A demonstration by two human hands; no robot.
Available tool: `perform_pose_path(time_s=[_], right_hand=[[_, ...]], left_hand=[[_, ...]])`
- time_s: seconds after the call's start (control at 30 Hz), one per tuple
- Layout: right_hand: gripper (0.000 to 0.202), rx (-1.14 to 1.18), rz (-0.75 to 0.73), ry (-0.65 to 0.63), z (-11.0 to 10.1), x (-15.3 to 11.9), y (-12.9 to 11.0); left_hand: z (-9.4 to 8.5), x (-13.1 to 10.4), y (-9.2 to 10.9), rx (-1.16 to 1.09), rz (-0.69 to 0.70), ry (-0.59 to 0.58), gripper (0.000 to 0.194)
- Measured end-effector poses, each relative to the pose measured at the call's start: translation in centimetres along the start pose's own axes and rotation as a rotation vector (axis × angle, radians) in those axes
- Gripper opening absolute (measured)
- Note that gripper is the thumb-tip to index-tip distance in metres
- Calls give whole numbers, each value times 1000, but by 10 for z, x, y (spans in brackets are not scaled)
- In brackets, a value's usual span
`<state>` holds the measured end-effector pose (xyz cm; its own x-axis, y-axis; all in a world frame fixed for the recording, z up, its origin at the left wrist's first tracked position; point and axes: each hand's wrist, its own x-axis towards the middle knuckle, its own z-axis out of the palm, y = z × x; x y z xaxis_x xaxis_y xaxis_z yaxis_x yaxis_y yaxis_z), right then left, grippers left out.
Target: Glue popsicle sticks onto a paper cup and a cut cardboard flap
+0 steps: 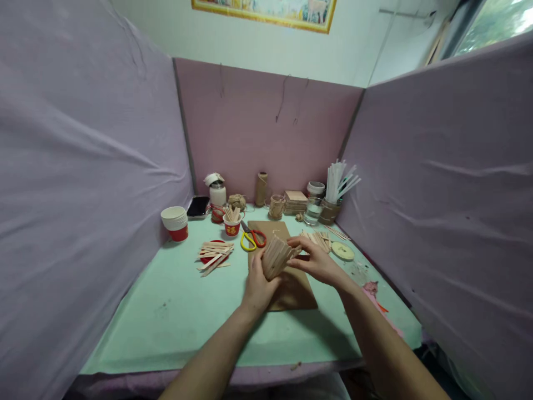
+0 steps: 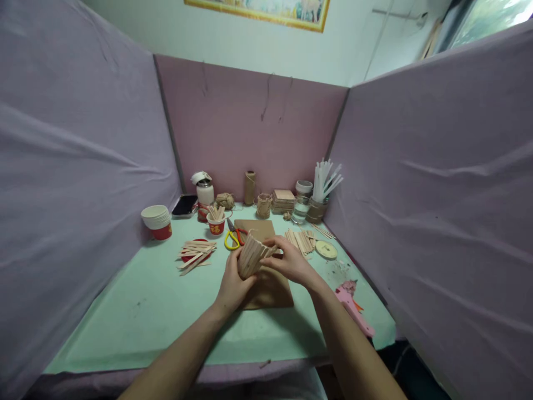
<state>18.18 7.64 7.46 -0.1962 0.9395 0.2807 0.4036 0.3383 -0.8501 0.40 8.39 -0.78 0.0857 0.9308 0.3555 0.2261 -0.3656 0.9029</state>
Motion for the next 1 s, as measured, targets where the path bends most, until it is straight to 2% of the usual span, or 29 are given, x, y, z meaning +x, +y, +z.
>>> perform_pose_path(time_s=[0.07,0.17,0.3,0.4,0.5,0.6,0.67,0.77,0.83,0.93,1.0], right_hand=[[32,-102,-39,-11,6,7,-10],[15,-261,-94,-60,19,21,-21],[12,-449,-124,-125,23,66,-19],[16,-688,-126,2,15,127,-2],[17,-781,-77,84,12,197,24],[14,-832,-29,99,25,251,54],[11,-848,-5,84,39,273,73],[14,-852,14,79,56,289,92],[25,-849,21,96,60,291,95],[54,-853,33,127,56,281,87],[60,-856,40,122,53,262,77]], left_hand=[[0,0,0,56,-9,68,76],[-1,1,-2,105,-54,139,77],[-4,5,-7,92,-48,267,82],[-5,5,-10,47,-35,280,76],[-4,4,-12,45,-61,263,69],[-2,1,-14,59,-104,229,67],[-1,0,-15,71,-126,188,65],[-1,-2,-16,91,-148,132,63],[-2,-2,-16,94,-161,111,61],[-4,-1,-13,86,-182,103,59],[-4,0,-11,79,-190,97,57]])
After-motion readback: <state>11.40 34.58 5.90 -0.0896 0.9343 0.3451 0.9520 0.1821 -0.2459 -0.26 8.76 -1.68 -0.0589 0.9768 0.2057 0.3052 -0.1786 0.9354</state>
